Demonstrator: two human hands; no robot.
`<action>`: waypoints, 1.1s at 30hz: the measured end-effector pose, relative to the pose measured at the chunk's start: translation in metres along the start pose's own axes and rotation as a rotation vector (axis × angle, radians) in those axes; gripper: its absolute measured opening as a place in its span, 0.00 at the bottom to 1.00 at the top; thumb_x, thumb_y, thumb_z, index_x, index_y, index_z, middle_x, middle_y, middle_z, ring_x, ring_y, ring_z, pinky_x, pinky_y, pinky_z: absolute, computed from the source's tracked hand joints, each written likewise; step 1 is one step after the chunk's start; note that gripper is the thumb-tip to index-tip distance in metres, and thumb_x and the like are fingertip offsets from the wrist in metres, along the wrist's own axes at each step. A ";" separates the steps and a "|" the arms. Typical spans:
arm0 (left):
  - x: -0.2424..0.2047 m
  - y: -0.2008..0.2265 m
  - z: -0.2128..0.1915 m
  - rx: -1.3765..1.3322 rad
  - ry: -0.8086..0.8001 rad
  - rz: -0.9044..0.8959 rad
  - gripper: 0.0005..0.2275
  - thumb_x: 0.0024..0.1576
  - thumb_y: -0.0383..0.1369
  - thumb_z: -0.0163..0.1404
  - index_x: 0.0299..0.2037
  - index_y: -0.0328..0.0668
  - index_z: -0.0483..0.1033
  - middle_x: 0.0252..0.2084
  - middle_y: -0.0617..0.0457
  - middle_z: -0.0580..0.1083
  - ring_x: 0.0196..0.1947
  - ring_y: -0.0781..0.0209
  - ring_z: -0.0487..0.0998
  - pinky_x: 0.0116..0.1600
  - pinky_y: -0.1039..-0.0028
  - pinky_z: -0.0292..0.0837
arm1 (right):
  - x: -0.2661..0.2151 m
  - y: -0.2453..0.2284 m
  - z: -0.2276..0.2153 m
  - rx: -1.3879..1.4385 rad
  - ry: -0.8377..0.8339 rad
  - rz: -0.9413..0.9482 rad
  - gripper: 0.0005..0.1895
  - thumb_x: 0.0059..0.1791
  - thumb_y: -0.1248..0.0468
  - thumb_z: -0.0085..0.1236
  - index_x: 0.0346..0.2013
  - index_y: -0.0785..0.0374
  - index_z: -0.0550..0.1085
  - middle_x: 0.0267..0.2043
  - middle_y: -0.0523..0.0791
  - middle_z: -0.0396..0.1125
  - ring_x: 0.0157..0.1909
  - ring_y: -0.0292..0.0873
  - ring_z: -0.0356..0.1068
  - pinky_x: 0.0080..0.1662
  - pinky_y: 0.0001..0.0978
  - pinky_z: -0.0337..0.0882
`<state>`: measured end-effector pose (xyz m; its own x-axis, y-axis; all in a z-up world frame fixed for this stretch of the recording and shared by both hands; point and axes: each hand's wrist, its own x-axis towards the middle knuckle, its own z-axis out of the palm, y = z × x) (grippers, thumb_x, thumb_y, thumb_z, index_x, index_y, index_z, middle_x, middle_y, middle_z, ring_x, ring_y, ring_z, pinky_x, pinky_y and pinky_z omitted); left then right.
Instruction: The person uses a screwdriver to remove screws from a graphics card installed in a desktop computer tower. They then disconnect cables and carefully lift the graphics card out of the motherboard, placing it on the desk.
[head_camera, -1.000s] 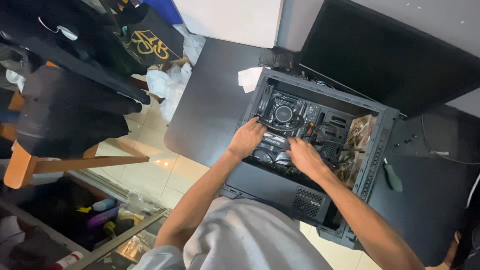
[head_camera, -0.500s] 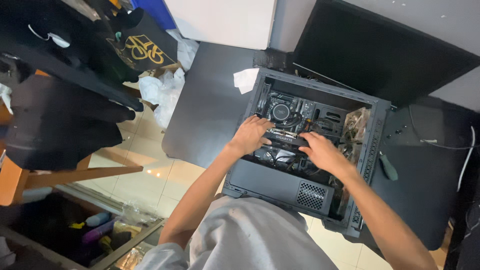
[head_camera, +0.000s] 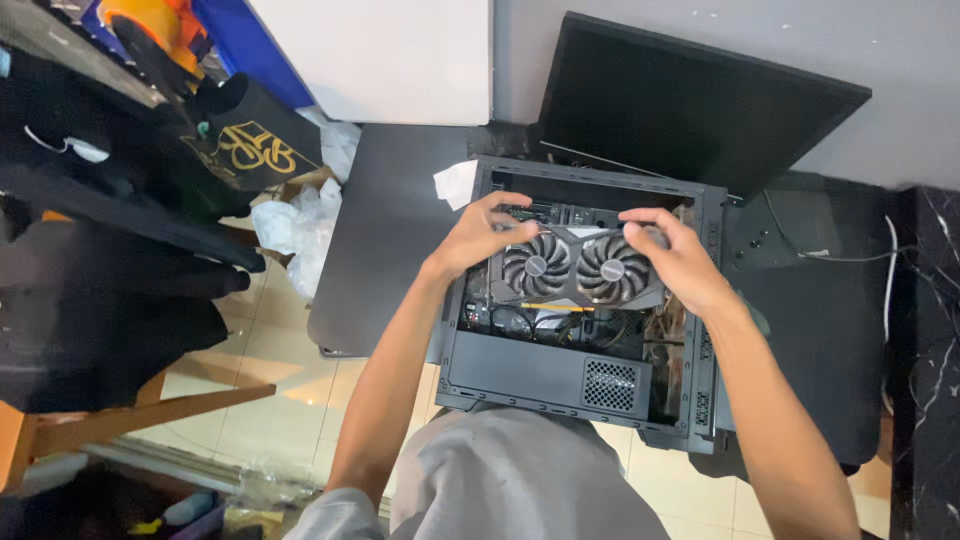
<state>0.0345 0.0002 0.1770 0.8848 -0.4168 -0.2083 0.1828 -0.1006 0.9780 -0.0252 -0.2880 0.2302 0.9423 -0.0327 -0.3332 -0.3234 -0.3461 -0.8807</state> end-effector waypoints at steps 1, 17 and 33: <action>0.003 -0.010 0.001 0.004 -0.008 0.003 0.28 0.55 0.44 0.64 0.62 0.41 0.72 0.42 0.39 0.81 0.50 0.45 0.82 0.58 0.54 0.75 | -0.002 -0.003 0.002 0.004 0.008 0.000 0.21 0.56 0.53 0.57 0.62 0.56 0.74 0.56 0.54 0.70 0.63 0.53 0.68 0.61 0.50 0.66; -0.008 0.014 0.048 -0.123 0.184 -0.149 0.50 0.59 0.66 0.39 0.74 0.21 0.41 0.76 0.24 0.43 0.77 0.30 0.38 0.78 0.43 0.32 | 0.007 0.040 0.008 0.293 0.422 -0.086 0.20 0.58 0.47 0.57 0.58 0.55 0.74 0.54 0.60 0.68 0.60 0.58 0.65 0.57 0.57 0.65; -0.040 0.031 0.109 1.245 0.438 1.885 0.17 0.67 0.51 0.35 0.41 0.51 0.73 0.43 0.56 0.80 0.42 0.57 0.84 0.51 0.69 0.83 | 0.052 0.033 0.001 1.560 -0.101 -0.224 0.14 0.50 0.64 0.58 0.49 0.59 0.80 0.67 0.54 0.66 0.76 0.57 0.57 0.74 0.72 0.48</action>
<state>-0.0420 -0.0847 0.2146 -0.2712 -0.5432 0.7946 -0.7832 -0.3553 -0.5103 0.0130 -0.2998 0.1830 0.9925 -0.0329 -0.1179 -0.0115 0.9338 -0.3575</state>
